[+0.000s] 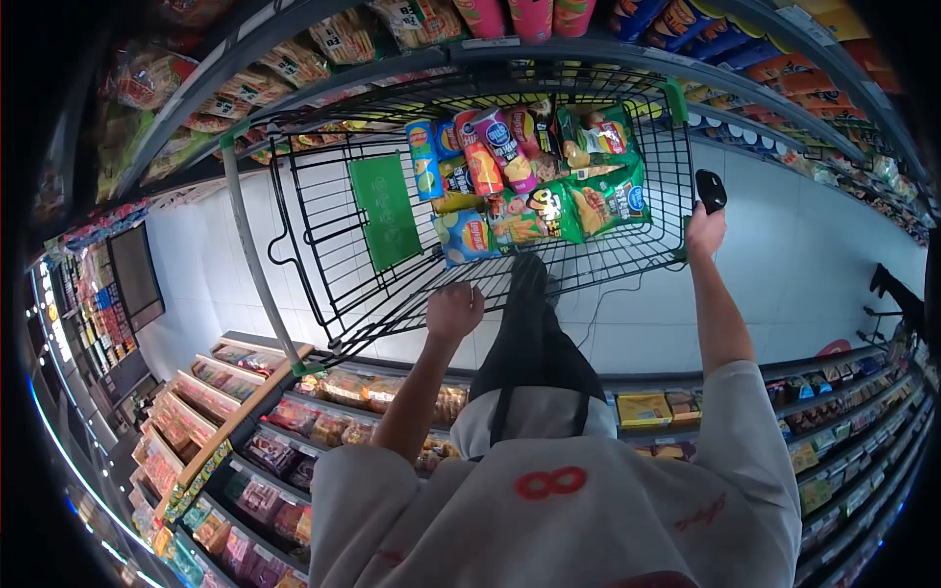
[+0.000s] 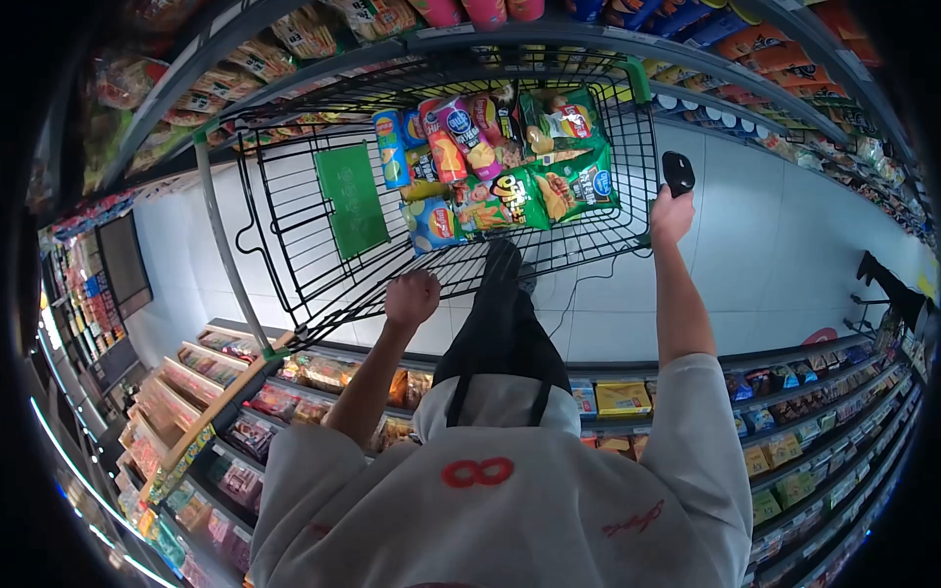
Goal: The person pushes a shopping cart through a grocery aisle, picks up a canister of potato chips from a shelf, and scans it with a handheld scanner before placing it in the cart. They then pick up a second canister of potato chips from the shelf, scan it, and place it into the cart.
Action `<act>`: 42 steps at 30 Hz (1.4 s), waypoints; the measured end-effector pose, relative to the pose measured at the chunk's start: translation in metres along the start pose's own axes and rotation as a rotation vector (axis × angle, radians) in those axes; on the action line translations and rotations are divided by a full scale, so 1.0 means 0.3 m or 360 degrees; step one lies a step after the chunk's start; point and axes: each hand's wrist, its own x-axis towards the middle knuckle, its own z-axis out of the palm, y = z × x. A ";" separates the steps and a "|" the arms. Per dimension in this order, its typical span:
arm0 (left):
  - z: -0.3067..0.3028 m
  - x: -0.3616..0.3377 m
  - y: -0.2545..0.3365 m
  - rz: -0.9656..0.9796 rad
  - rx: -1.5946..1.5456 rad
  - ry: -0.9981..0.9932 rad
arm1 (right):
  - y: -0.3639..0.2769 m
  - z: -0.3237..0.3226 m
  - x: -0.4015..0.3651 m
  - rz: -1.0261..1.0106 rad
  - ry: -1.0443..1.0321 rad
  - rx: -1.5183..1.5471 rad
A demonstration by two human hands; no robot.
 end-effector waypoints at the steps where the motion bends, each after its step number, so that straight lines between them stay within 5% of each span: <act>1: 0.006 0.007 -0.004 -0.0011 0.0001 -0.0028 | 0.009 0.016 0.010 -0.0003 0.0000 0.0003; 7: 0.016 0.023 -0.046 -0.0334 -0.0410 -0.0389 | 0.028 0.036 0.021 -0.0003 0.0005 0.0017; 10: 0.268 0.147 -0.386 -0.0055 -0.0682 -0.0106 | 0.016 0.045 0.018 0.0039 0.0031 -0.0071; 12: 0.195 0.314 -0.418 -0.0341 -0.0290 0.0087 | 0.011 0.045 0.016 0.0045 0.0035 -0.0076; 14: 0.360 0.492 -0.669 -0.0426 -0.0435 0.0253 | 0.004 0.041 0.007 0.0024 0.0047 -0.0034; 20: 0.393 0.806 -0.650 -0.1068 -0.0617 -0.0177 | -0.008 0.031 0.002 0.0050 0.0003 0.0001; 23: 0.421 0.826 -0.601 -0.1166 0.0183 -0.0108 | 0.035 0.065 0.026 0.0001 0.0013 -0.0050; 28: 0.511 0.811 -0.709 -0.0838 0.0383 -0.0123 | 0.011 0.051 0.025 0.0003 0.0023 -0.0074; 42: 0.539 0.825 -0.687 -0.0950 0.0467 -0.0127 | 0.126 0.118 0.048 -0.0198 -0.0033 0.0405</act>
